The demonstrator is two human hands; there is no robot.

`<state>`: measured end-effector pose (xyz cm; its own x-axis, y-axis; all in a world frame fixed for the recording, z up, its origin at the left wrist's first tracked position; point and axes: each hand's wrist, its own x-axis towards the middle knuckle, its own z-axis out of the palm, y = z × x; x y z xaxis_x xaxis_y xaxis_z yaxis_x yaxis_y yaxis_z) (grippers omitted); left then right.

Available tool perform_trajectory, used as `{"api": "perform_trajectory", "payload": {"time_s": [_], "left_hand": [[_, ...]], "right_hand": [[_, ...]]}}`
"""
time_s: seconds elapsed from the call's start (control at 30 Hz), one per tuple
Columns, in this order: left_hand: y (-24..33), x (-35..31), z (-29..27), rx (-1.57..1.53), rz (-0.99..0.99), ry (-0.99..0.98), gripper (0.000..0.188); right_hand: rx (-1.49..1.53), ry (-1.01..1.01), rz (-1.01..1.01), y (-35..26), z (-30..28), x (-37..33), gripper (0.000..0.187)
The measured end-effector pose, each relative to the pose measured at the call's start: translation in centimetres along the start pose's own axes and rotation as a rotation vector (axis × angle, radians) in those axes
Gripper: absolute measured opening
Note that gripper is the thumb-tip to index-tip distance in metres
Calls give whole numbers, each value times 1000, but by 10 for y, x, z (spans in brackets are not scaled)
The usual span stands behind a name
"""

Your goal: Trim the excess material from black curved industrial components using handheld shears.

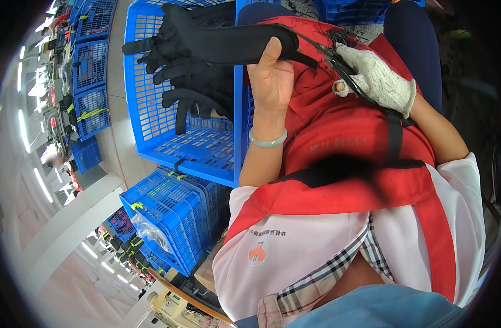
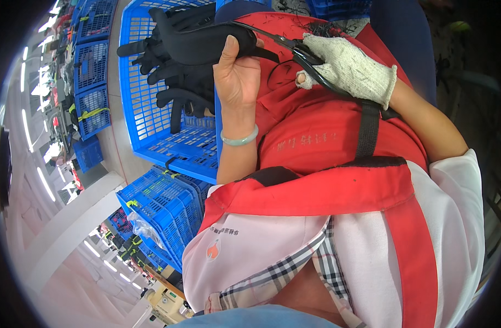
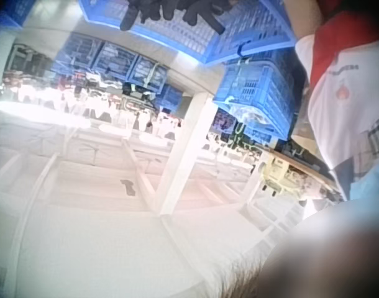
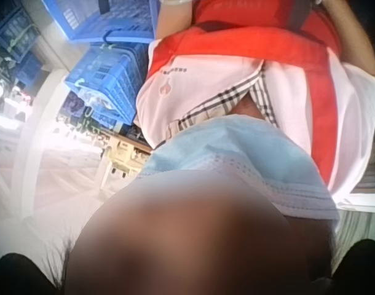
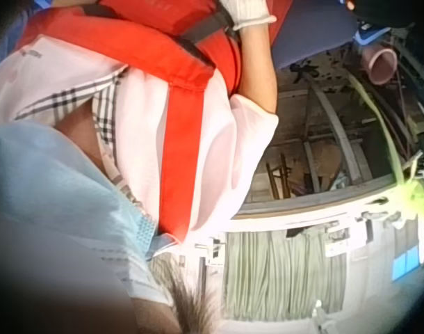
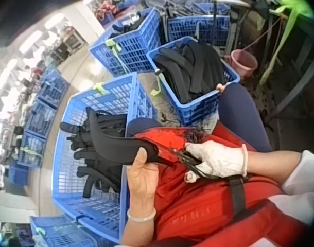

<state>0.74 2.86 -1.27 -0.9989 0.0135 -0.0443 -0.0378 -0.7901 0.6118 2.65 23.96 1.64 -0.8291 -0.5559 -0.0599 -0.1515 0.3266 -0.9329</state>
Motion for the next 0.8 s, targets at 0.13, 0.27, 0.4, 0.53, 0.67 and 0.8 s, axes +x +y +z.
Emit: {"api": "perform_trajectory", "payload": {"time_s": [0.13, 0.27, 0.4, 0.53, 0.67, 0.8], "left_hand": [[-2, 0, -1, 45, 16, -7, 19], [-3, 0, -3, 101, 22, -39, 21], [2, -3, -6, 120, 11, -67, 23], [1, -9, -3, 144, 17, -98, 25], [0, -10, -9, 159, -13, -128, 30], [-2, -12, -17, 162, -36, -128, 31]], "right_hand": [[-117, -4, -14, -2, -4, -1, 18], [-9, -3, 62, 0, -3, 0, 18], [-13, -52, 41, 3, -6, 0, 20], [-220, -8, -20, 6, -6, -1, 20], [72, -124, 174, 12, -14, 0, 22], [29, -232, 290, 0, -25, 1, 22]]}}
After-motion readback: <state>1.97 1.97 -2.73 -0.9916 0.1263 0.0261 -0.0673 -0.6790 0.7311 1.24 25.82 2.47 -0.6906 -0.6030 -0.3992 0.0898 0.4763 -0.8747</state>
